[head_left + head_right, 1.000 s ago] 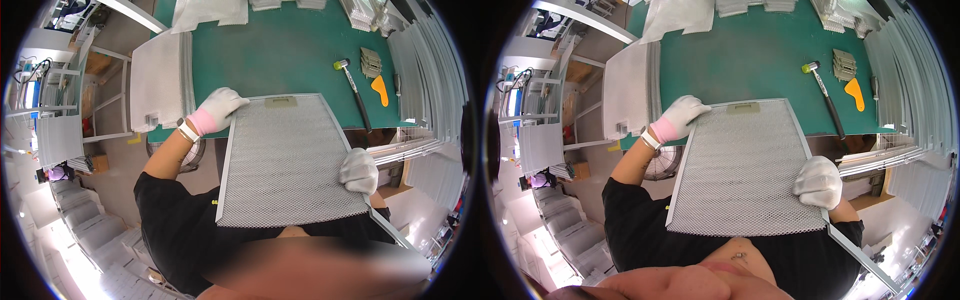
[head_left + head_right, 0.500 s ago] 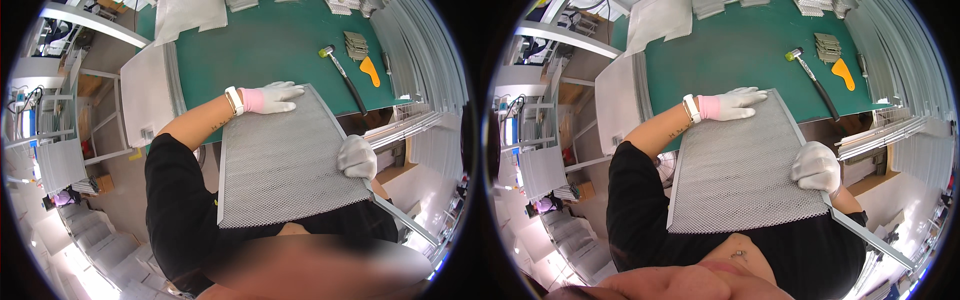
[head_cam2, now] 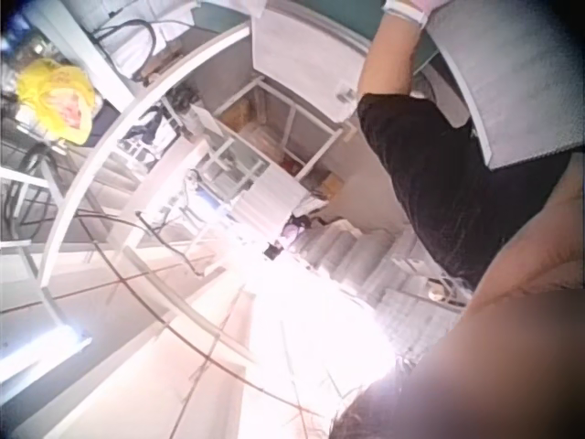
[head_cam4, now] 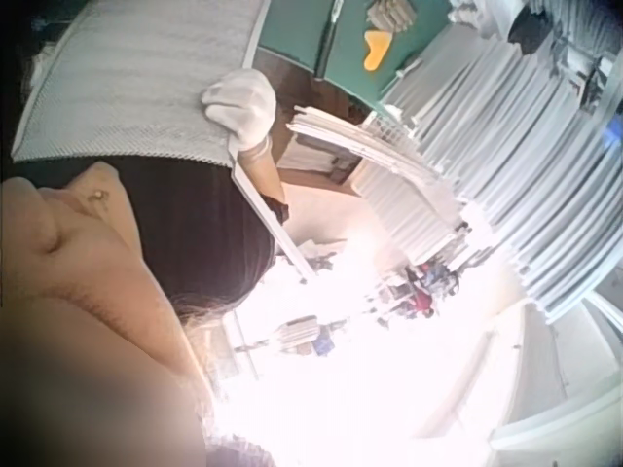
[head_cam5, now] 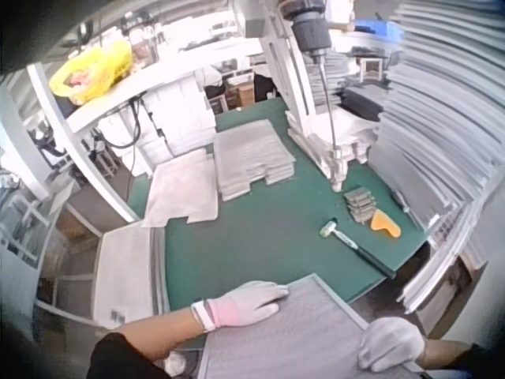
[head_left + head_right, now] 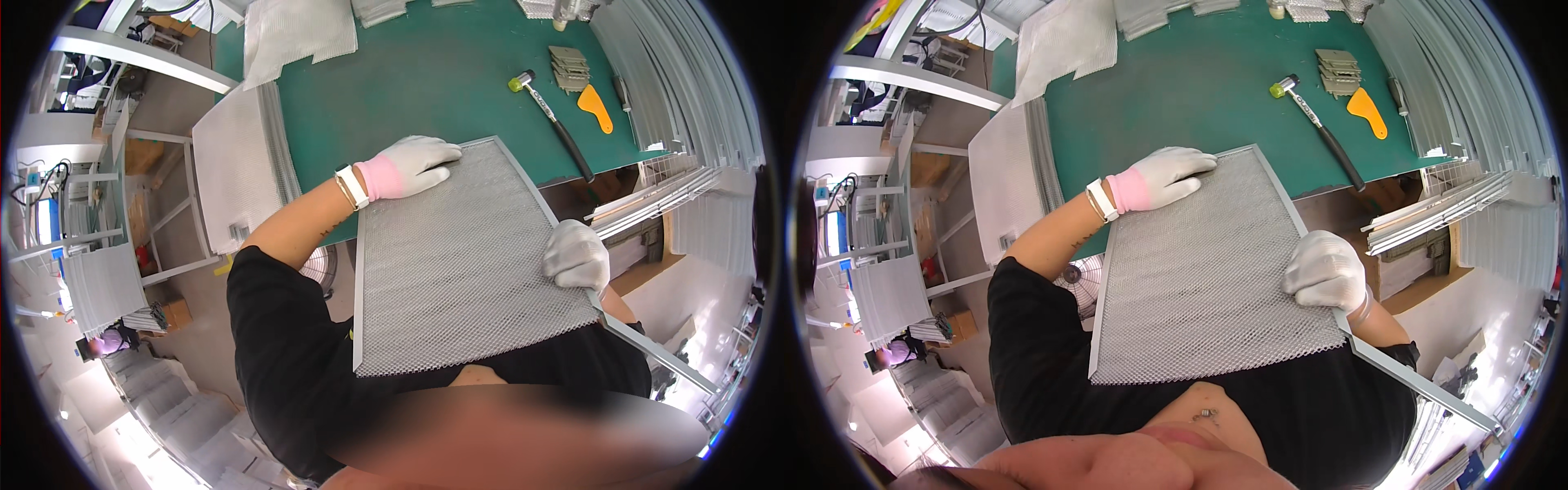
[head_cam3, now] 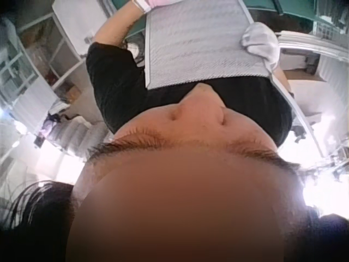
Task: Assemble metal mesh filters by fitting components into a frame and securing them using a mallet and an electric screwdriver.
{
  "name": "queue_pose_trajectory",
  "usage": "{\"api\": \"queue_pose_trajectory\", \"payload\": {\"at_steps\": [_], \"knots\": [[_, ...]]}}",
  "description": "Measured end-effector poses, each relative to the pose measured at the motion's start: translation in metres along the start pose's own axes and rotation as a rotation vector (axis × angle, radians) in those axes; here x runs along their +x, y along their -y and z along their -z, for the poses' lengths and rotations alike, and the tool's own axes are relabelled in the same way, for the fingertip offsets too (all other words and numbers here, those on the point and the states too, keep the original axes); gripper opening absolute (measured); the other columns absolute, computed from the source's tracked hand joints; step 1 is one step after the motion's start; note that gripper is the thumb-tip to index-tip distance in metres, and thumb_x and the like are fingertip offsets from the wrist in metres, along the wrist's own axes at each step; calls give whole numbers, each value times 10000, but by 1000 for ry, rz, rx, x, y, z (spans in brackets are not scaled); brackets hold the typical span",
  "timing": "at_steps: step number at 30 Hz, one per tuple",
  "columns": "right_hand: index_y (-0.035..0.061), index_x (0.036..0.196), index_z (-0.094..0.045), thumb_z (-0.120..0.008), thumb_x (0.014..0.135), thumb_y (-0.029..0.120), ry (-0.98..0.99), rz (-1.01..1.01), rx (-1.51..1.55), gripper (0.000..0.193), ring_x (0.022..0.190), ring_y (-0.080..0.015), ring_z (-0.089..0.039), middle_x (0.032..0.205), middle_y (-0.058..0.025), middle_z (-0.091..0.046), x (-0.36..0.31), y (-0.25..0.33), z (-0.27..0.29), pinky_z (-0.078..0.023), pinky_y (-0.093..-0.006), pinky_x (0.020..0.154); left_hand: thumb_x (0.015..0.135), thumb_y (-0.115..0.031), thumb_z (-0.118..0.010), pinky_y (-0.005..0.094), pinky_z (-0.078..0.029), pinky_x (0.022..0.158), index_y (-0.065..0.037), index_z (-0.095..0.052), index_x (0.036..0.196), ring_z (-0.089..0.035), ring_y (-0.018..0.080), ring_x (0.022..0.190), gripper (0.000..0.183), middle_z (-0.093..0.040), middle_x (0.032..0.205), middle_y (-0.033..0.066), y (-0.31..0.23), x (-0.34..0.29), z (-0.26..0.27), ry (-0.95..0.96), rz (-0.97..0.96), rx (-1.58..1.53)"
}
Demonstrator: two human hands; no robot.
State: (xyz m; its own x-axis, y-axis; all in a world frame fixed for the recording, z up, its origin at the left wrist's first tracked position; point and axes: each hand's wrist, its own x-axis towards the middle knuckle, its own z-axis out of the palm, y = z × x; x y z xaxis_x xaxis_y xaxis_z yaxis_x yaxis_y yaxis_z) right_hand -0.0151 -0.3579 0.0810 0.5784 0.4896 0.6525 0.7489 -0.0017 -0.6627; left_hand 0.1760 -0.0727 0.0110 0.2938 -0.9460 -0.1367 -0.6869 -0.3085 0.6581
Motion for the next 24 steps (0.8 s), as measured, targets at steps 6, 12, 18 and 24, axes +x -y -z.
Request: {"api": "queue_pose_trajectory", "payload": {"at_steps": [6,12,18,24], "knots": [[76,622,-593,-660,629,204,-103,52,-25,145,739,-206,-670,779,-39,-694,-2,-4,-4,-521,-337,646,997,-324,-432,471,-264,1183,-15,-490,1405,-365,390,1410,515,-474,1476,178,12,33,-16,-57,-120,-39],[56,707,-634,-662,700,208,-102,80,38,155,786,-219,-668,869,-63,-702,8,-8,0,-533,-342,646,970,-296,-495,443,-430,1023,-16,-585,1296,-584,365,1097,439,-651,1054,177,-9,32,11,-140,15,42],[22,872,-644,-655,872,186,-166,279,9,165,723,-249,-670,817,-102,-679,54,-31,27,-541,-367,597,965,-374,-590,369,-528,762,40,-635,990,-647,259,839,417,-670,907,142,-44,-79,75,-257,-276,-907],[-20,958,-633,-710,904,189,-449,28,92,229,786,-235,-622,863,-137,-664,133,-51,33,-510,-345,695,868,-120,-736,372,-495,558,25,-620,874,-603,261,585,186,-618,715,139,-101,-93,64,-1429,-538,-282]]}}
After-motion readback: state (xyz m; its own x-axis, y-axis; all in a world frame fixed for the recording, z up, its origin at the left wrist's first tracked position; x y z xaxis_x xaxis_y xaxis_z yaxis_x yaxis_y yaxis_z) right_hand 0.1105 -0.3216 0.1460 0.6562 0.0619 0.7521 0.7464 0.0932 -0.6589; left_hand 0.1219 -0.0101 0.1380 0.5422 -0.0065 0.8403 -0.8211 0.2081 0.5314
